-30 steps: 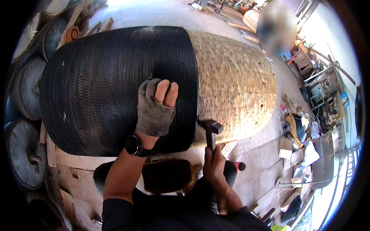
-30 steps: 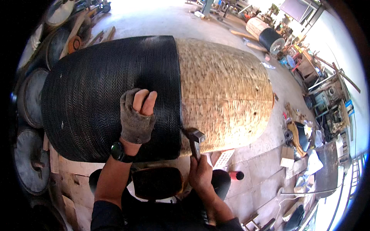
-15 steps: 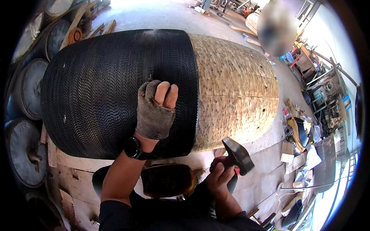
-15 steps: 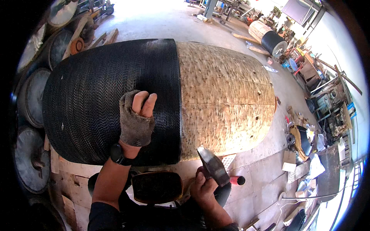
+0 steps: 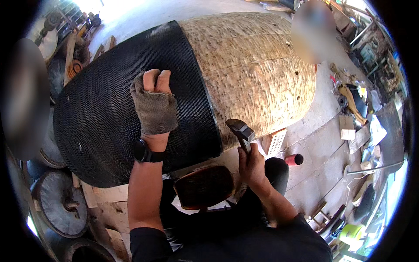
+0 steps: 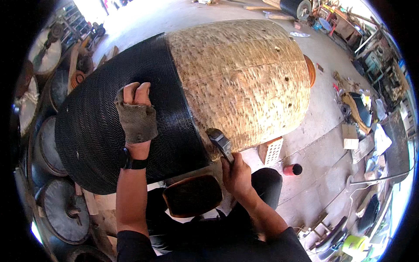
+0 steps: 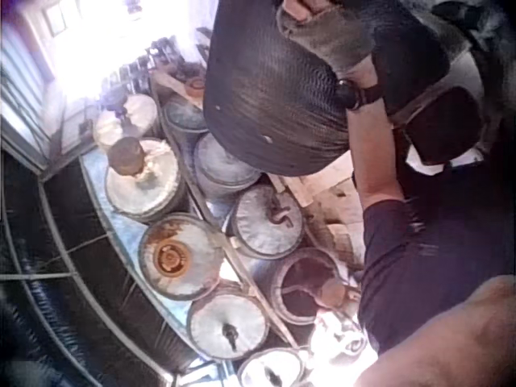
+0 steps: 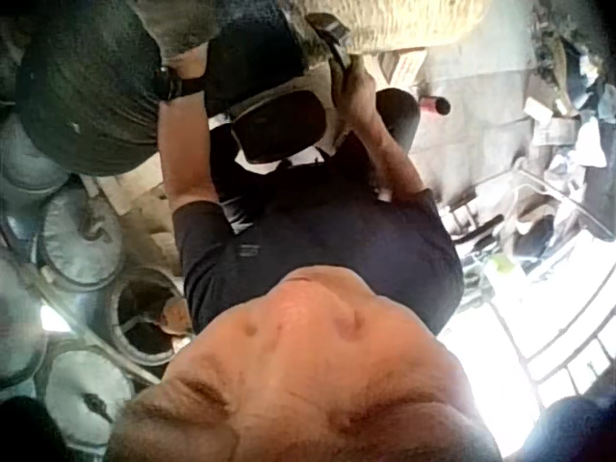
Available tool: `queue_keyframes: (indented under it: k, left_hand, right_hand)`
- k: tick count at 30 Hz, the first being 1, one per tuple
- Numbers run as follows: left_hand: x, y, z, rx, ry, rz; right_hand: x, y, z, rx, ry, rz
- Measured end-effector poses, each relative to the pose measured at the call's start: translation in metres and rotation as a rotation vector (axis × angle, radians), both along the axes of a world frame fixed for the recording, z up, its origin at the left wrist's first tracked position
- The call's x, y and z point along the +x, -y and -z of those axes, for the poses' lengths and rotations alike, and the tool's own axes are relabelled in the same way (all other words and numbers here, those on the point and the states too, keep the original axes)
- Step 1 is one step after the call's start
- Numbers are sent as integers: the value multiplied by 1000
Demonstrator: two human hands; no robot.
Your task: The person hammers small pins into the edge of a large drum covered in woven black material and wood. They use a hammer in their right hand while their left hand, wearing a fingerless glove, holds the pins against the drum surface.
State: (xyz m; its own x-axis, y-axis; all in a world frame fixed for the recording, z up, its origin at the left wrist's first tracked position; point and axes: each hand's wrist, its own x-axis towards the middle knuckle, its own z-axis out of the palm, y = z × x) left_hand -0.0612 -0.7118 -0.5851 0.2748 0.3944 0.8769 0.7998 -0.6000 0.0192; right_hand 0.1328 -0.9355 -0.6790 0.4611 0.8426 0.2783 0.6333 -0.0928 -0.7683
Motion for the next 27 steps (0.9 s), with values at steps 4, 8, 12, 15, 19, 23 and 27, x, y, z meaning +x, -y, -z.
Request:
queue_keyframes:
  k: [4,8,12,15,19,23,27]
  left_hand:
    - [4,-1,-2,16,3,-22]
    - [0,-5,0,29,23,-20]
    - [5,15,-14,98,-139,-162]
    - [18,57,1,106,43,122]
    - [46,124,44,-137,169,389]
    - [54,137,75,-352,234,465]
    - [54,136,70,-454,232,488]
  right_hand:
    - [1,31,10,-31,-1,2]
    - [2,52,11,-23,-7,-26]
    - [4,69,16,-8,-21,-53]
    - [6,70,17,-3,-46,-73]
    - [6,70,21,-31,-81,-59]
    - [8,65,15,-24,-127,-100]
    - [8,61,14,-50,-142,-102]
